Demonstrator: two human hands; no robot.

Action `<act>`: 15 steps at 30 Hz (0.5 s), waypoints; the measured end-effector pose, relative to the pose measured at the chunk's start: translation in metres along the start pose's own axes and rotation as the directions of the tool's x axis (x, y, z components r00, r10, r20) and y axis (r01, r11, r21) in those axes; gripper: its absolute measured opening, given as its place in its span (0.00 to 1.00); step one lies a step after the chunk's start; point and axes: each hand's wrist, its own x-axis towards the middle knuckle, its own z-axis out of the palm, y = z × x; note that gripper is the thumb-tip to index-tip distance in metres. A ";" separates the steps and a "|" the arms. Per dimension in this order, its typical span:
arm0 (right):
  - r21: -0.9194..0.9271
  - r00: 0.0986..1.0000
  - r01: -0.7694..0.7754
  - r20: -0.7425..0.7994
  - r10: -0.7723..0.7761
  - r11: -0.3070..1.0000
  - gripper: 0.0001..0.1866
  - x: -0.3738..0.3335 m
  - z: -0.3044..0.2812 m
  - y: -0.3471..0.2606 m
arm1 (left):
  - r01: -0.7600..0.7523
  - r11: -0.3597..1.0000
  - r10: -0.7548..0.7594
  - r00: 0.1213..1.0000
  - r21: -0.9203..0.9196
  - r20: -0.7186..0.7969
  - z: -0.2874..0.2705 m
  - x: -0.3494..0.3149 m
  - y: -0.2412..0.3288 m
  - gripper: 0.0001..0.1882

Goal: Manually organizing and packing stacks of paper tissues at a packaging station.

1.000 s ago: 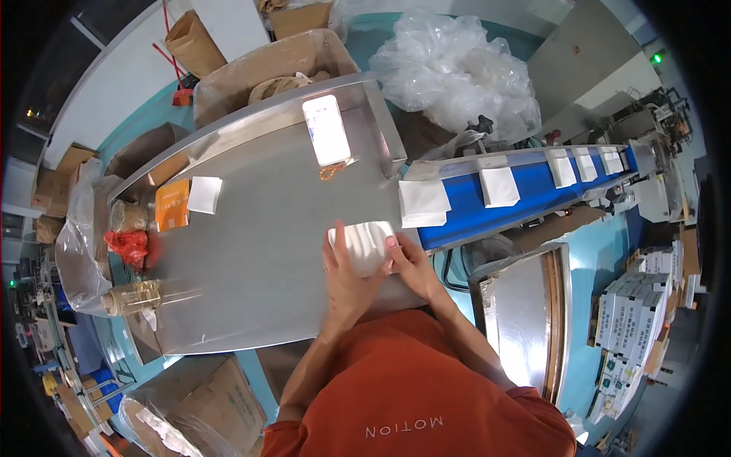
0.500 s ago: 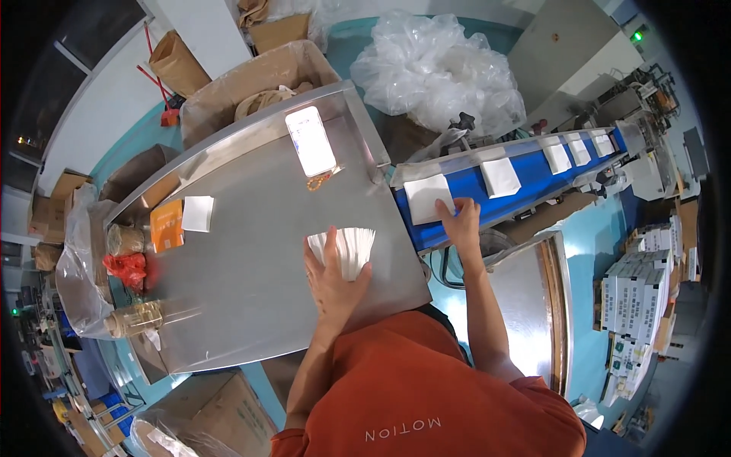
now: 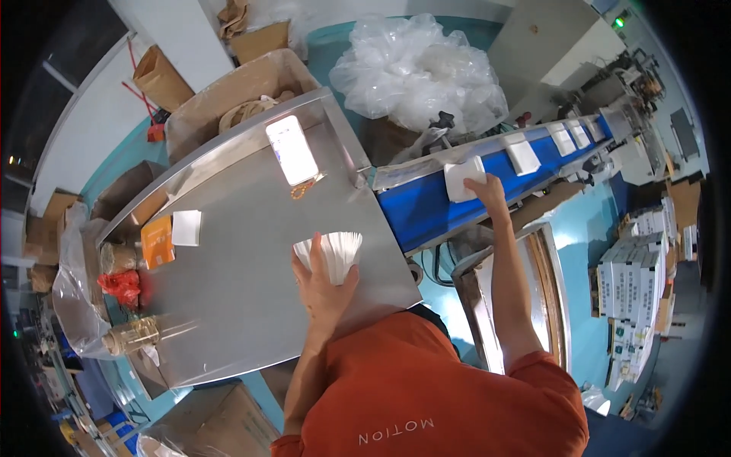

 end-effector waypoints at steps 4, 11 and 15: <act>0.187 0.922 0.010 0.379 -0.082 0.982 0.26 -0.082 -0.017 -0.099 | 0.095 0.995 -0.095 0.996 -0.028 0.004 0.005 -0.002 -0.005 0.50; 0.087 0.709 0.407 0.598 -0.374 0.909 0.18 -0.136 0.061 -0.147 | -0.020 1.000 0.020 1.000 0.014 -0.019 0.010 0.002 -0.001 0.50; 0.142 0.789 0.476 0.368 -0.493 0.868 0.14 -0.158 0.094 -0.159 | 0.051 0.998 -0.050 0.999 -0.047 0.012 0.010 0.000 0.001 0.51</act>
